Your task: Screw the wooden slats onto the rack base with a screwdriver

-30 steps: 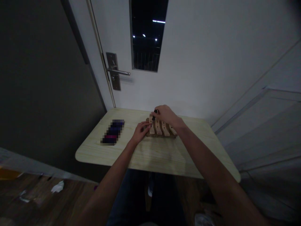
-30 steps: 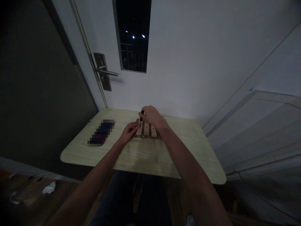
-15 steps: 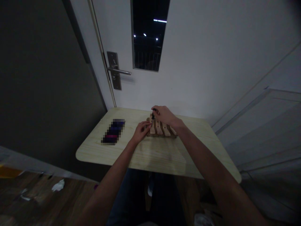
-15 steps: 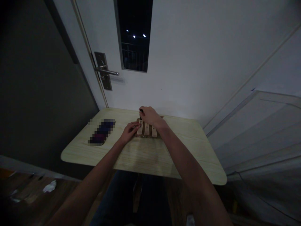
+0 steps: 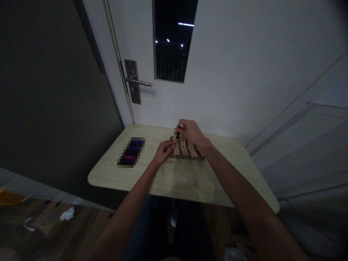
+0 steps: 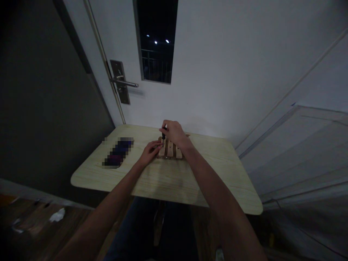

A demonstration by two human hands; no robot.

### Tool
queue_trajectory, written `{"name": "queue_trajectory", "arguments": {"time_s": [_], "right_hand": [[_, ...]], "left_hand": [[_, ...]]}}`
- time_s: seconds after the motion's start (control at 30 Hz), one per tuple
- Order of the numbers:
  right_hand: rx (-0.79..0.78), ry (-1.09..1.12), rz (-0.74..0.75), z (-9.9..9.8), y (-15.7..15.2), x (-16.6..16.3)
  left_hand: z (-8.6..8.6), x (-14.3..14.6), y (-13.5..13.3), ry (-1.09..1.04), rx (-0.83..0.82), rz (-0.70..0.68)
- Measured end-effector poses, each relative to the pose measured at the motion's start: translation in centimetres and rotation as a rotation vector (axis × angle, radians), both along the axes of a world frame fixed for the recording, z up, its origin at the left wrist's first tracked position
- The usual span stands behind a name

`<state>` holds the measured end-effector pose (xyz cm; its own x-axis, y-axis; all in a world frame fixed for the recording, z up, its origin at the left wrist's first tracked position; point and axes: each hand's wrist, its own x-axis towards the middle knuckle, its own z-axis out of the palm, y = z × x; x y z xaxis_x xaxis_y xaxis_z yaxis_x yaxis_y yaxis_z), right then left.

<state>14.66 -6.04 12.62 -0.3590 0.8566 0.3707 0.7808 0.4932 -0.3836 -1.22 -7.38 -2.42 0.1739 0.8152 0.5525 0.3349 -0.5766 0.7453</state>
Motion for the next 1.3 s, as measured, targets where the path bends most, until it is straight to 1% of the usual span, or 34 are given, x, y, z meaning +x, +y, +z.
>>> {"name": "queue_trajectory", "arguments": {"time_s": [0.07,0.17,0.37,0.57,0.73,1.03,1.2,1.3], "right_hand": [[0.012,-0.021,-0.041,-0.02,-0.05,-0.02],[0.018,-0.061,-0.06,0.01,-0.32,-0.15],[0.035,-0.101,0.02,-0.32,-0.25,-0.32],[-0.053,-0.017,0.089,-0.53,0.22,-0.26],[-0.095,-0.027,0.118,-0.24,0.01,0.02],[-0.023,-0.077,0.024,0.14,-0.12,0.07],[-0.03,-0.036,0.058,0.09,-0.37,-0.15],[-0.028,-0.049,0.08,0.1,-0.35,-0.17]], "left_hand": [[-0.04,-0.02,0.01,-0.003,0.005,0.003],[-0.01,-0.04,-0.04,-0.007,0.004,0.006],[0.17,-0.01,-0.18,-0.018,0.013,-0.008],[0.08,-0.01,-0.17,-0.017,0.0,0.008],[-0.14,-0.06,-0.07,-0.023,0.006,0.0],[-0.14,-0.07,-0.04,-0.019,0.014,-0.004],[-0.2,-0.01,0.06,-0.016,0.032,0.011],[-0.22,0.01,0.1,-0.011,0.032,0.009]]}}
